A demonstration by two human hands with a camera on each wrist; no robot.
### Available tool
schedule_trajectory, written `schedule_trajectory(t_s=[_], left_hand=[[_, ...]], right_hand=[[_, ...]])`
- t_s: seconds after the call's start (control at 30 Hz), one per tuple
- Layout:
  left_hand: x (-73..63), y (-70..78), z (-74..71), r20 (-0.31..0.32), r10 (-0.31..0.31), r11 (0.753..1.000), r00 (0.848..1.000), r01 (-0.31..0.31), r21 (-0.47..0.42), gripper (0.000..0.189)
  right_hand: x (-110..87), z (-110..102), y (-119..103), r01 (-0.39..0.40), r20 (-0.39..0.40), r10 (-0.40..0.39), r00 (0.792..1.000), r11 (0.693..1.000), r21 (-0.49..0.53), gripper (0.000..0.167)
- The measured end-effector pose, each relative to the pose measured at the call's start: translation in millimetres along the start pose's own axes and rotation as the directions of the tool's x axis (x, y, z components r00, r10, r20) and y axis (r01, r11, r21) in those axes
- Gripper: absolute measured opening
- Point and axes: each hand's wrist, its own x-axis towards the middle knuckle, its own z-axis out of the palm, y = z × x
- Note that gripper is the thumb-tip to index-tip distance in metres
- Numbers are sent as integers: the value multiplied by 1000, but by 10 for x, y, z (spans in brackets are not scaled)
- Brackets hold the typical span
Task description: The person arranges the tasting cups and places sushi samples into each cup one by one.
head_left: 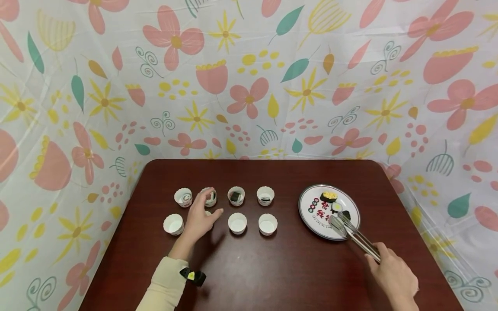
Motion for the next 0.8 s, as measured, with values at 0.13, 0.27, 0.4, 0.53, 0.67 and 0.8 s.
schedule_trajectory(t_s=[0.13, 0.27, 0.4, 0.53, 0.67, 0.8], left_hand=[[-106, -75, -126, -85, -3, 999, 996, 0, -37, 65], [-217, -174, -234, -164, -11, 997, 986, -1, -71, 66], [-335, -274, -339, -234, -61, 997, 970, 50, -52, 67], [-437, -371, -424, -301, -124, 992, 945, 117, -43, 68], [-510, -476, -469, -348, -168, 985, 922, 167, -34, 72], [-556, -584, -476, -362, -177, 983, 915, 185, -11, 77]], right_hand=[[11, -5, -17, 6, -1, -6, 1000, 1000, -3, 32], [18, 8, -22, 11, -15, -11, 1000, 1000, 4, 33], [23, 24, -16, 7, -16, -7, 1000, 1000, 5, 33], [24, 32, -22, 14, -30, -13, 999, 1000, 8, 33], [34, 35, -24, 22, -27, -22, 999, 1000, 12, 33], [46, 20, -25, 13, 11, -13, 1000, 1000, 7, 33]])
